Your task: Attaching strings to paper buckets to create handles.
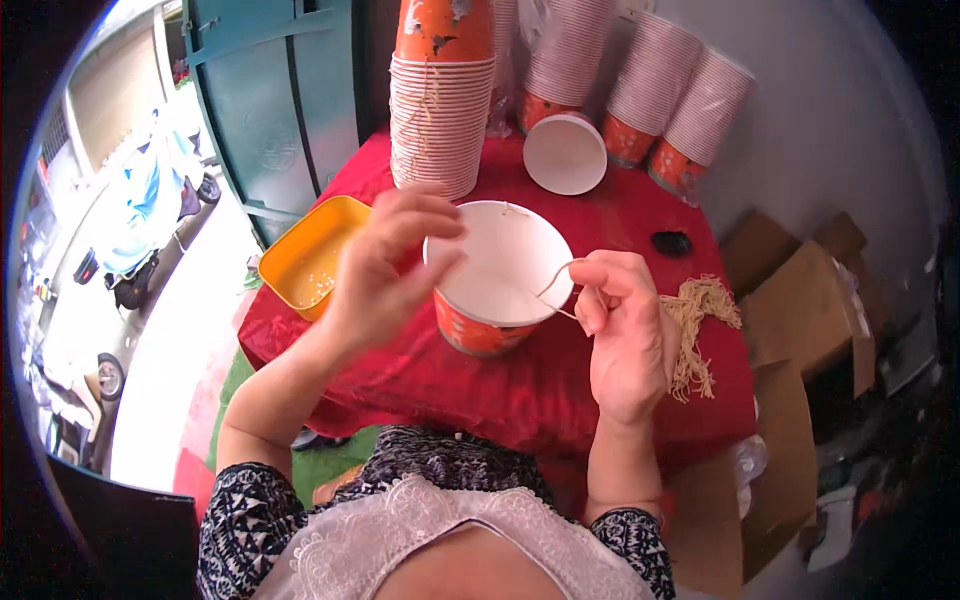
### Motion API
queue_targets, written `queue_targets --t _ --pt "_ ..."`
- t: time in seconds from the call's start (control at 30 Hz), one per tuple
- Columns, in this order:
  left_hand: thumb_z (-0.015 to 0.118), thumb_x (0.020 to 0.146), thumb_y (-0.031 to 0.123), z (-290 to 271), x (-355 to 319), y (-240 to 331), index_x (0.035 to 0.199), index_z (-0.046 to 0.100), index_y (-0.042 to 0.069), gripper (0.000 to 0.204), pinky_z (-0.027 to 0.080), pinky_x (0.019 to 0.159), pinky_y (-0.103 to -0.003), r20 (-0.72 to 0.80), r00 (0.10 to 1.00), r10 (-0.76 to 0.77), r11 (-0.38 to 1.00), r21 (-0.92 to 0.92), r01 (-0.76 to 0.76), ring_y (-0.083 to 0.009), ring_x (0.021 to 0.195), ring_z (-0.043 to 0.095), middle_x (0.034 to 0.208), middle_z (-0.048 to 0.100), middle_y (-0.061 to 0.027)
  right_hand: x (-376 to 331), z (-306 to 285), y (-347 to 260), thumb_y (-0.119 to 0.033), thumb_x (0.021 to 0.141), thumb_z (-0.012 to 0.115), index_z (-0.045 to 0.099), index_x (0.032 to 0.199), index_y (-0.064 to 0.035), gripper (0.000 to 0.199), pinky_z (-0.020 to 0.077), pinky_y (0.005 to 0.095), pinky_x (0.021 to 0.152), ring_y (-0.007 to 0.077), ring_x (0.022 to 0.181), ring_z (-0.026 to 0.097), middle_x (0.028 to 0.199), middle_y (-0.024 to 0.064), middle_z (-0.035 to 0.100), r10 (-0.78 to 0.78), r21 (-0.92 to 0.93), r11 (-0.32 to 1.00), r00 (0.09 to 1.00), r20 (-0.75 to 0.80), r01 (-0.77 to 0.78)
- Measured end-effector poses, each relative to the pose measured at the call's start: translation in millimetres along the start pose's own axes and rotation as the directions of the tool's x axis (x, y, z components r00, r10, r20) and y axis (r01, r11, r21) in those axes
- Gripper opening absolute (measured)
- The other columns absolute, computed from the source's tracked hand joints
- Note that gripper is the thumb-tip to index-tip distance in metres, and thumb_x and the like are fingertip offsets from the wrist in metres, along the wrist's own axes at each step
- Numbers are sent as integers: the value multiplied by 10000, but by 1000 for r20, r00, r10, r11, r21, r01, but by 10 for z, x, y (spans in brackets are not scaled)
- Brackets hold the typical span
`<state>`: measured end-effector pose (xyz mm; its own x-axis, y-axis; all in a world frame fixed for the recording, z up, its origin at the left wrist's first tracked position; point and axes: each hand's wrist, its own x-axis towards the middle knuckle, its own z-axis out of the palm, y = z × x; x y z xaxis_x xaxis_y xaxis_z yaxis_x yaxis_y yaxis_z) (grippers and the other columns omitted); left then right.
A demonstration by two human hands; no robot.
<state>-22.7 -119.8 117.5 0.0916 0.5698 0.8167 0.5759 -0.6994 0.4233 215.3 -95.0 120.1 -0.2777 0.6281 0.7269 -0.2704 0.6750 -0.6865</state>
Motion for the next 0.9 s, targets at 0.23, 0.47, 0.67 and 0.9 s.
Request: queue_targets --t 0.23,0.47,0.67,0.9 --pt "774 737 75 427 22 282 930 628 69 243 402 993 -468 75 994 84 991 -109 -75 -372 1240 456 1040 626 -64 -49 106 1 -447 1027 351 639 1027 79 599 346 233 646 103 702 421 1052 102 552 -17 138 990 999 -35 22" --pt "702 719 -35 283 53 332 822 591 52 174 412 982 -496 194 976 103 995 -14 -102 -399 1223 460 995 608 -76 -207 -23 -35 -240 995 458 541 882 40 313 442 258 723 112 762 521 1089 165 607 118 16 993 990 -79 -117" --pt "653 714 83 225 145 476 782 562 11 135 400 997 -579 317 910 265 932 159 -327 -414 1224 448 1011 555 -136 -275 108 -46 -79 908 624 524 1132 43 274 484 226 665 73 720 582 1002 105 661 257 -44 966 966 15 -256" --pt "648 688 76 154 255 403 810 576 8 157 371 1027 -583 365 895 255 911 221 -349 -416 1212 453 997 559 -150 -235 140 -9 -1 875 656 636 930 34 69 486 228 635 74 722 616 787 44 663 188 -258 948 982 -28 -189"
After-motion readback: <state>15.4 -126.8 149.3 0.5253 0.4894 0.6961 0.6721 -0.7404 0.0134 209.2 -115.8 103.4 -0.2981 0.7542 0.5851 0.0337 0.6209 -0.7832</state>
